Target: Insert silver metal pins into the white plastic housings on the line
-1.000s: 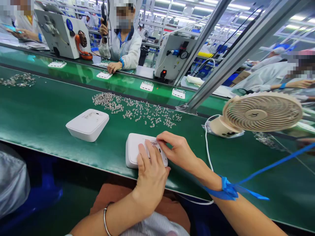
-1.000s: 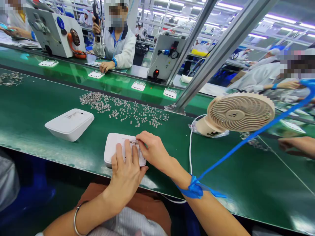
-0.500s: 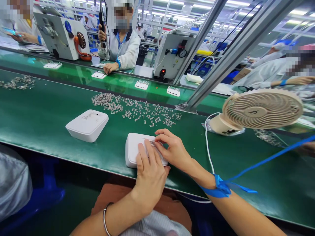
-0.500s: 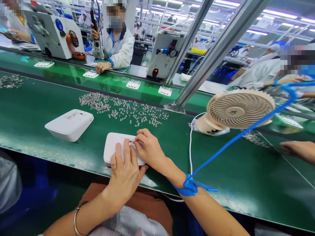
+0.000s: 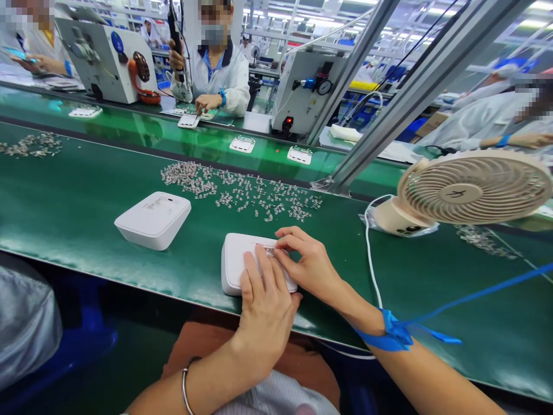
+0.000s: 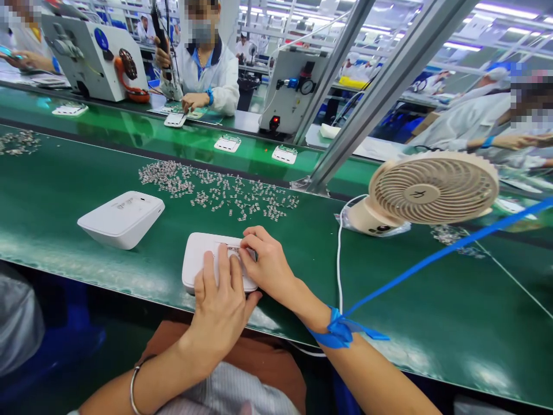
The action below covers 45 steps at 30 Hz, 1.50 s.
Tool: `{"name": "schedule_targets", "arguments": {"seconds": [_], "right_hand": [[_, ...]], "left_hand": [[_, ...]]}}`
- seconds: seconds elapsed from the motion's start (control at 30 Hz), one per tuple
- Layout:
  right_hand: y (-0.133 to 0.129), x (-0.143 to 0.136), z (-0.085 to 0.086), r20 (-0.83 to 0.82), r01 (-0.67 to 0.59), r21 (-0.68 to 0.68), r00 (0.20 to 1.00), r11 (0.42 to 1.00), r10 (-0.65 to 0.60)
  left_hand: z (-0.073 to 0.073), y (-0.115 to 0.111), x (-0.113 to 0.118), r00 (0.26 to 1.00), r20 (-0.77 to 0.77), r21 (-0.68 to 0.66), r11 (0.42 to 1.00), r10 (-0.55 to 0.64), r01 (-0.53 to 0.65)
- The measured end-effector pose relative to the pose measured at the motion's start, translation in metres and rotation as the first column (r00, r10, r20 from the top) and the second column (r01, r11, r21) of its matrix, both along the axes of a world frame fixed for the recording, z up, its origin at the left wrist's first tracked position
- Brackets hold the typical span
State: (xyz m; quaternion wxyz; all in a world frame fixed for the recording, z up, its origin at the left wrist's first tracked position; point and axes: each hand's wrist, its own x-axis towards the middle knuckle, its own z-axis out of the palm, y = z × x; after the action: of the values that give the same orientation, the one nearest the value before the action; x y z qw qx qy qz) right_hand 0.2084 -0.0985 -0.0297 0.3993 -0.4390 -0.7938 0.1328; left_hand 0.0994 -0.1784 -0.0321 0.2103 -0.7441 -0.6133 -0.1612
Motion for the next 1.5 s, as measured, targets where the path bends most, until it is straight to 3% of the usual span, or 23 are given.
{"name": "schedule_targets", "arguments": {"seconds": [0.23,0.37,0.47,0.67,0.83,0.93,1.1,1.2,1.33,1.43,1.5], "right_hand": [[0.003,-0.001,0.005,0.042,0.023,-0.051,0.999,0.998,-0.021],[-0.002,0.006,0.005,-0.090,-0.028,-0.191,0.996,0.981,0.011],[-0.009,0.010,0.002,-0.156,-0.046,-0.202,0.988,0.978,0.014],[-0.015,0.011,0.000,0.025,-0.057,-0.044,0.998,0.997,0.058],[-0.009,0.015,0.008,0.209,-0.114,-0.020,0.971,0.993,0.116],[-0.004,0.013,0.007,0.094,-0.098,-0.013,0.991,0.995,0.098],[-0.004,0.003,-0.011,-0.139,0.055,0.030,0.989,0.998,-0.050],[-0.005,0.002,-0.019,-0.153,0.111,-0.018,0.982,0.994,-0.113],[-0.007,0.004,-0.021,-0.119,0.121,-0.052,0.985,0.991,-0.126],[-0.006,0.003,-0.018,-0.140,0.099,-0.099,0.984,0.990,-0.112],[-0.005,-0.001,-0.014,-0.183,0.084,-0.181,0.976,0.980,-0.117]], "left_hand": [[0.001,0.002,-0.002,0.999,-0.032,-0.005,1.000,-0.012,0.012],[0.003,0.003,-0.004,0.998,-0.067,0.009,1.000,-0.002,0.003],[0.002,0.004,-0.003,0.999,-0.053,-0.005,1.000,0.003,-0.003],[-0.003,0.003,-0.002,0.999,0.043,-0.037,0.999,-0.015,0.016],[0.001,0.004,-0.002,0.999,-0.050,0.016,1.000,0.006,-0.005],[0.001,0.004,-0.002,0.995,-0.094,0.024,1.000,0.023,-0.021],[0.004,-0.002,-0.002,0.992,-0.122,0.008,1.000,0.020,-0.019],[0.017,0.005,-0.012,0.992,-0.113,-0.074,0.995,0.061,-0.070],[0.036,0.035,-0.042,0.969,-0.149,-0.185,0.957,0.195,-0.222],[0.038,0.048,-0.062,0.936,-0.212,-0.143,0.938,0.282,-0.315],[0.033,0.043,-0.068,0.936,-0.233,-0.080,0.953,0.265,-0.291]]}}
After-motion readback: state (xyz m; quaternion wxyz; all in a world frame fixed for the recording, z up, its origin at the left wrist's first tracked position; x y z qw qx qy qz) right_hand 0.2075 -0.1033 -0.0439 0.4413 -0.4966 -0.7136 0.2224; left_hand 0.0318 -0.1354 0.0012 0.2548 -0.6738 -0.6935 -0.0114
